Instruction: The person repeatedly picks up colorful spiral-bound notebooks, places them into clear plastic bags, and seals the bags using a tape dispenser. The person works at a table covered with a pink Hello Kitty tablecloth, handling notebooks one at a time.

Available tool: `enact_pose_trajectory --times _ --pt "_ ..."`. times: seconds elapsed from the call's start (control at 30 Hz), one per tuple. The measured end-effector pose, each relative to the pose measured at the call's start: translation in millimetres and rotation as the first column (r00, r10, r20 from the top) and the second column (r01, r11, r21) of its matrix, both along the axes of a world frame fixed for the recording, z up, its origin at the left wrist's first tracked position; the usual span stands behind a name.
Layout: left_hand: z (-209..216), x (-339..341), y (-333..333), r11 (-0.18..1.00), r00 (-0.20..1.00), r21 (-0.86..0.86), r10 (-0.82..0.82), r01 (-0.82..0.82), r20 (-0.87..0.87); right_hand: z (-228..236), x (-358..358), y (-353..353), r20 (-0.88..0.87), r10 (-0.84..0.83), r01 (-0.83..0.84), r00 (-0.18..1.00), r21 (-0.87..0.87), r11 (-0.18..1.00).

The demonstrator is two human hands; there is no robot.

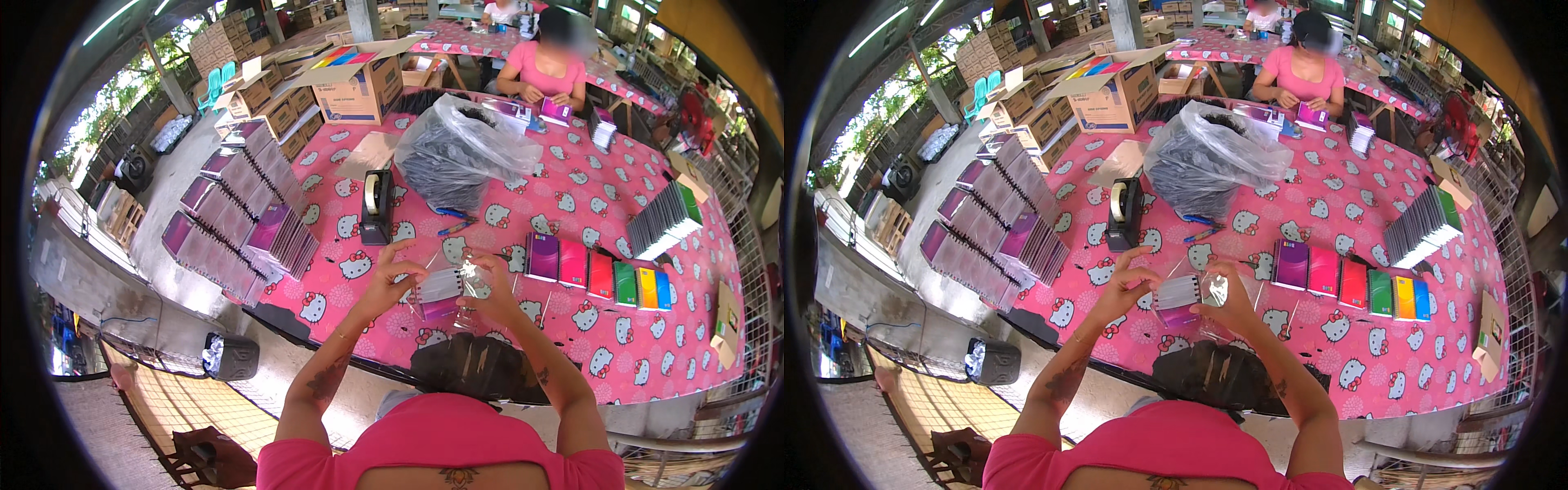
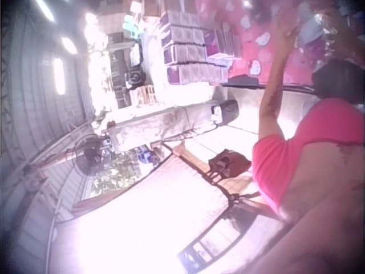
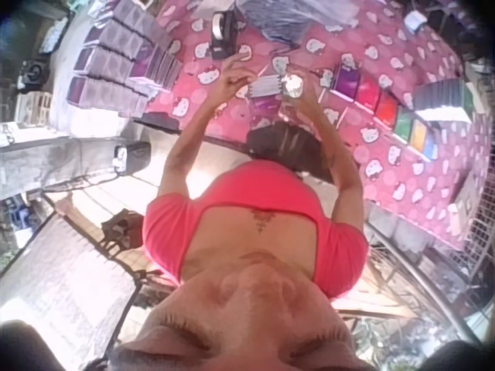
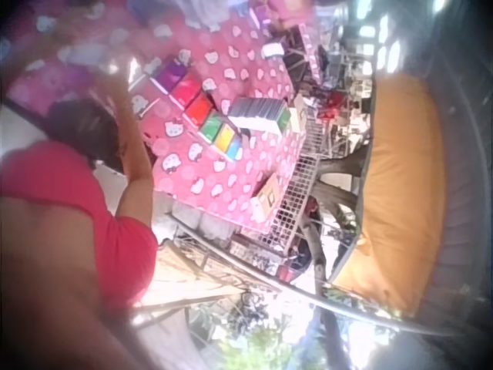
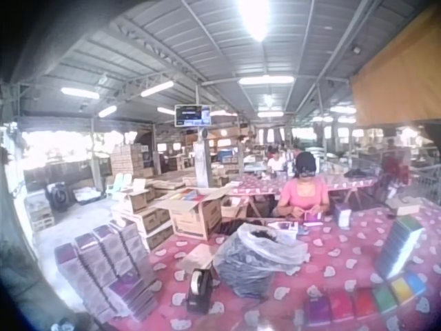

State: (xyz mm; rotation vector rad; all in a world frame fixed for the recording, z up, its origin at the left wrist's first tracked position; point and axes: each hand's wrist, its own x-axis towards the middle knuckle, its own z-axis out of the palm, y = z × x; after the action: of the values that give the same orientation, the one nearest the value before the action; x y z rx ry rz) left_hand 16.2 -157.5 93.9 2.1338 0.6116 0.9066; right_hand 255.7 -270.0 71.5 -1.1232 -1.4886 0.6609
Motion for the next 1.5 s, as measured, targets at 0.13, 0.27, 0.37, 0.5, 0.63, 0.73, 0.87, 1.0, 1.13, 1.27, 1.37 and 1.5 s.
enact_pose_trajectory --times 0.13,0.27,0.37,0.5,0.63,0.73,0.87,1.0,1.13,1.27,1.37,1.5 --pt "2 2 -3 0.999 1.0 -0.053 0.004 -0.003 0.007 -2 7 8 0.457 0.164 -0.181 0.875 -0.006 0.984" --pt "1 25 -2 0.973 0.991 0.232 0.041 -0.01 -0.129 -3 2 10 0.535 0.222 -0.224 0.815 -0.062 0.973" --pt "-27 36 3 0.926 0.985 0.378 0.085 -0.022 -0.151 -12 2 12 0.391 0.278 -0.292 0.878 -0.024 0.956" --pt "-34 45 5 0.986 0.992 -0.107 0.126 -0.127 -0.013 -19 -3 11 0.218 0.255 -0.254 0.942 -0.029 0.967" --pt "-29 19 7 0.699 1.0 -0.715 0.006 -0.011 -0.009 -28 -11 29 -0.403 0.033 -0.145 0.914 -0.25 0.957" --pt "-47 15 12 0.66 0.992 -0.748 -0.124 0.073 -0.012 -42 -5 50 -0.483 0.016 -0.241 0.876 -0.408 0.881" --pt "-57 23 9 0.759 0.984 -0.627 -0.107 0.175 0.144 -46 2 69 -0.422 0.23 -0.414 0.877 -0.421 0.807" --pt "-26 29 4 0.898 0.988 -0.422 0.078 -0.126 -0.13 -37 -3 71 -0.494 0.186 -0.394 0.849 -0.36 0.845" --pt "-22 32 5 0.985 0.987 0.06 0.16 -0.16 -0.003 -45 6 66 -0.476 0.218 -0.43 0.852 -0.399 0.81" --pt "-45 13 11 0.908 0.991 -0.418 0.029 0.028 0.129 -43 7 63 -0.23 0.325 -0.393 0.917 -0.395 0.831" --pt "-17 0 1 0.962 0.98 -0.248 -0.153 0.117 -0.129 -16 12 49 -0.022 0.342 -0.329 0.939 -0.335 0.883" --pt "11 0 -28 0.968 0.944 0.224 -0.038 0.117 -0.328 16 3 21 0.462 0.184 -0.211 0.867 0.007 0.977"
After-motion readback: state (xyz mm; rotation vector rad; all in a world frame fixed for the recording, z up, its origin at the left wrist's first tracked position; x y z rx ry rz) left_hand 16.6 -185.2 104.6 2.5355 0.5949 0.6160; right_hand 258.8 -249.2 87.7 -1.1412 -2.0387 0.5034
